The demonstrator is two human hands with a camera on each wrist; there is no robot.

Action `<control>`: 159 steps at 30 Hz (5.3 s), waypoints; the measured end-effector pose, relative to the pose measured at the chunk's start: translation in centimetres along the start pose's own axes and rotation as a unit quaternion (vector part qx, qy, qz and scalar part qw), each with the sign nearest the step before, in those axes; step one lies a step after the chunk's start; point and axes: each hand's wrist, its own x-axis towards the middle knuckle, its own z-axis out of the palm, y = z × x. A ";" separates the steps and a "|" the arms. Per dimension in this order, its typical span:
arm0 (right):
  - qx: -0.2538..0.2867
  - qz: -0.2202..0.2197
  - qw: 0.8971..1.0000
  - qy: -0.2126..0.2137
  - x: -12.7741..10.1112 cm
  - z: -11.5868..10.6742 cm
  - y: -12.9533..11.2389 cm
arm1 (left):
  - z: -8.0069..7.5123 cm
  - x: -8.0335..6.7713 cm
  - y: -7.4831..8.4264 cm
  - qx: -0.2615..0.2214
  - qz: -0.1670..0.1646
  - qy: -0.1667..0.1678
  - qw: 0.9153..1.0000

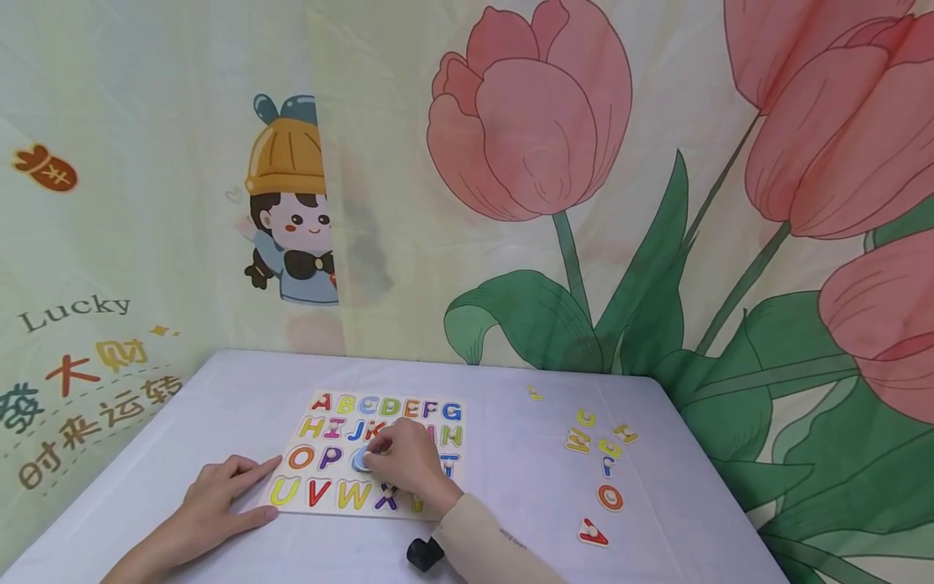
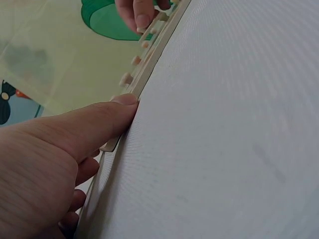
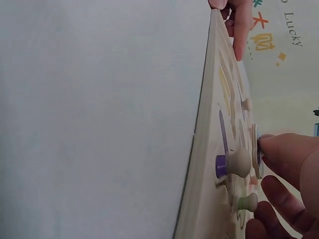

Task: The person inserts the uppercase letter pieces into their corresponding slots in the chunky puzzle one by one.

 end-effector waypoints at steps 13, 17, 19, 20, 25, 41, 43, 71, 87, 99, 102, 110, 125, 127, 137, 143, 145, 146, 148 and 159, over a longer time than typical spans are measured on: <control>-0.011 0.037 0.999 0.009 0.7 1.8 -0.1 | -0.2 0.0 0.1 0.000 0.000 -0.006 1.000; -0.014 0.038 0.999 0.015 0.8 2.1 -0.2 | -0.3 0.1 0.1 0.003 0.002 -0.007 1.000; -0.014 0.040 0.999 0.016 0.7 2.1 -0.2 | -0.3 0.1 0.2 0.003 0.001 -0.008 1.000; -0.013 0.040 0.999 0.014 0.7 2.1 -0.2 | -0.4 0.1 0.2 0.002 0.000 -0.009 1.000; 0.014 0.034 0.999 -0.006 0.2 0.9 -0.1 | -0.3 0.1 0.2 -0.004 -0.006 -0.017 1.000; -0.066 -0.020 0.997 0.019 -7.4 -15.1 8.0 | -0.5 0.1 0.4 -0.003 -0.010 -0.018 1.000; -0.073 -0.009 0.997 0.027 -9.0 -17.0 9.8 | -0.5 0.1 0.4 -0.005 -0.007 -0.017 1.000; -0.088 0.150 0.984 0.036 -17.5 -23.8 22.6 | 0.0 -0.1 0.1 -0.001 -0.005 -0.010 1.000; -0.083 0.143 0.985 0.044 -17.1 -23.2 21.6 | -0.1 0.0 0.4 -0.001 0.017 0.001 1.000; -0.039 0.066 0.995 0.065 -9.3 -15.6 10.8 | 0.0 0.0 0.0 -0.006 -0.004 -0.014 1.000; -0.027 0.033 0.998 0.052 -7.2 -12.3 8.0 | 0.0 0.0 0.0 -0.012 -0.011 -0.023 1.000; 0.029 -0.016 0.999 0.017 -2.5 -4.7 1.1 | -0.2 -0.3 -0.1 -0.013 0.014 -0.004 1.000; 0.055 0.054 0.997 0.024 2.0 4.9 -5.3 | -0.1 -0.4 -0.4 -0.006 0.037 0.021 0.999; 0.060 0.060 0.996 0.024 2.3 5.7 -5.6 | -0.1 -0.4 -0.5 -0.004 0.045 0.029 0.999; 0.015 0.049 0.997 0.062 3.0 8.4 -5.8 | -0.2 -0.2 -0.4 -0.005 0.031 0.003 1.000; -0.009 0.056 0.995 0.087 3.3 9.6 -5.7 | -0.2 -0.2 -0.6 -0.004 0.035 0.010 0.999; -0.017 0.060 0.994 0.091 3.4 9.9 -5.8 | -0.2 -0.3 -0.5 -0.007 0.035 0.010 0.999; -0.020 0.063 0.994 0.091 3.3 9.9 -5.8 | -0.2 -0.3 -0.5 -0.009 0.033 0.009 0.999; -0.025 0.067 0.993 0.091 3.3 9.9 -5.9 | -0.3 -0.2 -0.5 -0.011 0.029 0.006 1.000; -0.001 0.023 0.998 0.056 2.7 8.3 -5.7 | -0.3 -0.2 -0.4 -0.008 0.031 0.005 0.999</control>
